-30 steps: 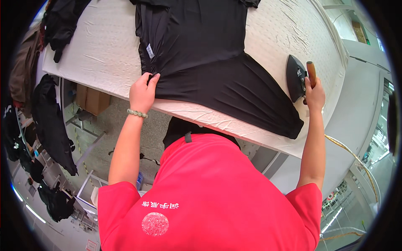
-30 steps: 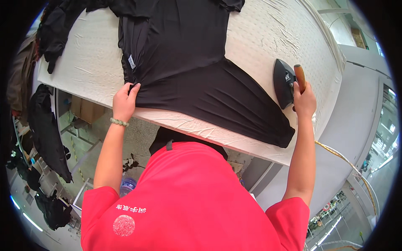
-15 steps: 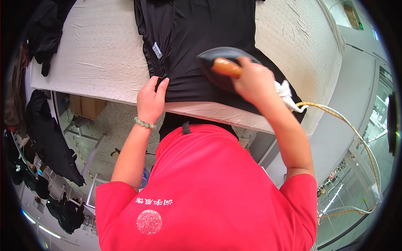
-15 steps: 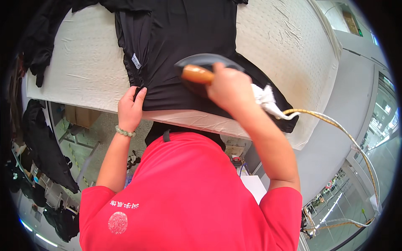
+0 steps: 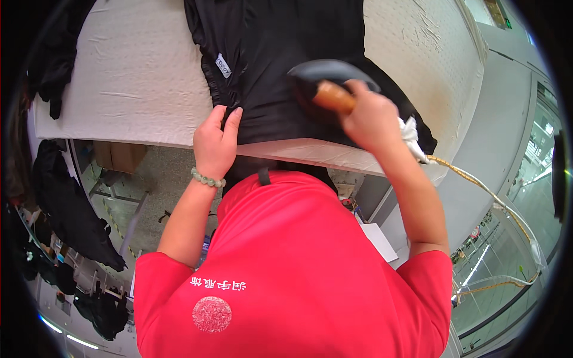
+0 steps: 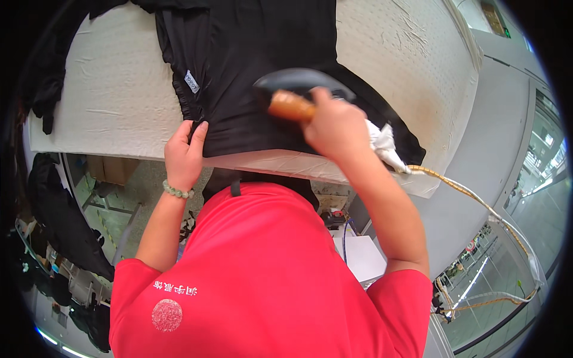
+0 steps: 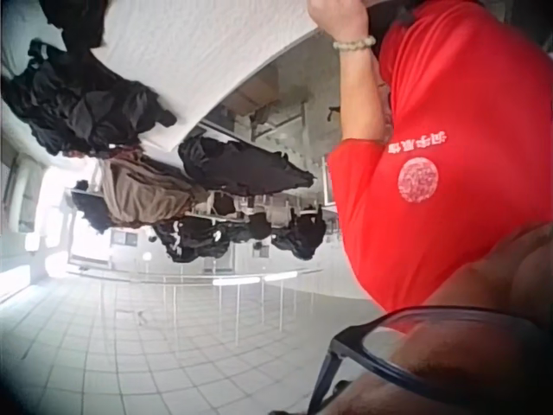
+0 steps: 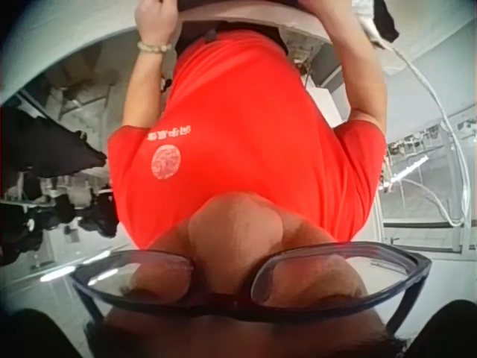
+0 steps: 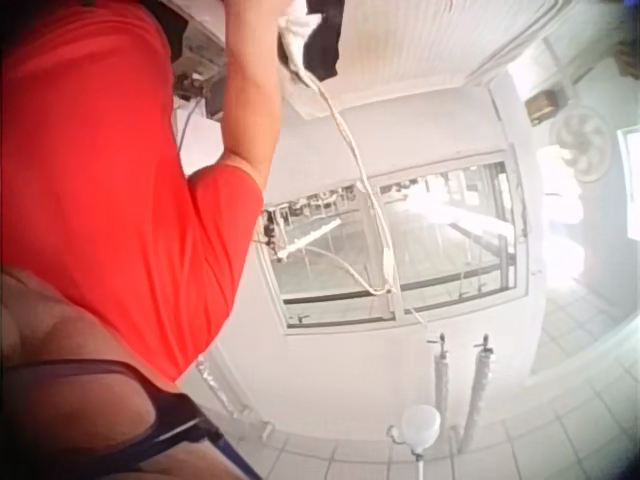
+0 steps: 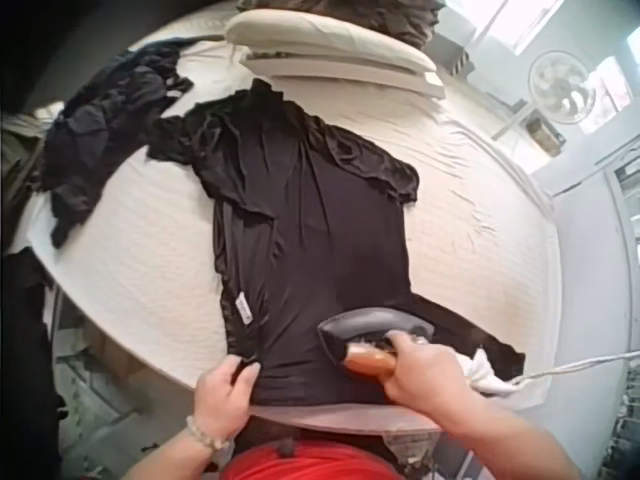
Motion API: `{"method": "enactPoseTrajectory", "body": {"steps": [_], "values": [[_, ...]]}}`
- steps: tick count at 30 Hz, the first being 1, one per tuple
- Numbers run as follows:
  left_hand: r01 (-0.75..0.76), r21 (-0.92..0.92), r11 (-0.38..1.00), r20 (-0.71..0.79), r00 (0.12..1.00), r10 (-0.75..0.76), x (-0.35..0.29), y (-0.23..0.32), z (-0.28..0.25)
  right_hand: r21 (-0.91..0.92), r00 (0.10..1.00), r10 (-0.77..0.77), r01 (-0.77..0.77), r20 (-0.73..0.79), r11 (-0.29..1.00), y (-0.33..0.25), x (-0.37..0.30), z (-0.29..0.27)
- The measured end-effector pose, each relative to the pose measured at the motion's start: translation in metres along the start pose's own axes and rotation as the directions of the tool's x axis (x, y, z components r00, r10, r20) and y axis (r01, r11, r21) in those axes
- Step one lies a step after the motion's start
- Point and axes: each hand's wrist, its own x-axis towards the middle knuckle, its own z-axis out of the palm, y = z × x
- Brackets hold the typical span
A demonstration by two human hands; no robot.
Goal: Ironing a black garment on a flat pressing table using an industrial iron.
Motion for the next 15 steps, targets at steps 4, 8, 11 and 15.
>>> {"method": "enactPoseTrajectory", "body": {"steps": [4,8,11,15], "values": [[-0.008,-0.007,1.0,0.001,1.0,0.008,0.001,0.003,0.001,0.065,0.88,-0.324,0.322,0.348,0.945,-0.011,-0.036,0.016],[-0.01,-0.05,0.999,-0.015,1.0,0.009,-0.001,0.006,-0.001,-0.064,0.95,-0.054,0.077,0.307,0.995,0.018,-0.047,0.007],[0.008,-0.097,0.995,-0.01,1.0,-0.009,-0.003,0.006,-0.004,0.009,0.975,0.205,-0.205,-0.086,0.979,0.042,-0.023,-0.006],[0.008,-0.115,0.993,-0.003,1.0,-0.009,-0.005,0.005,-0.004,0.107,0.944,0.291,-0.276,-0.156,0.955,0.028,0.015,-0.016]]}}
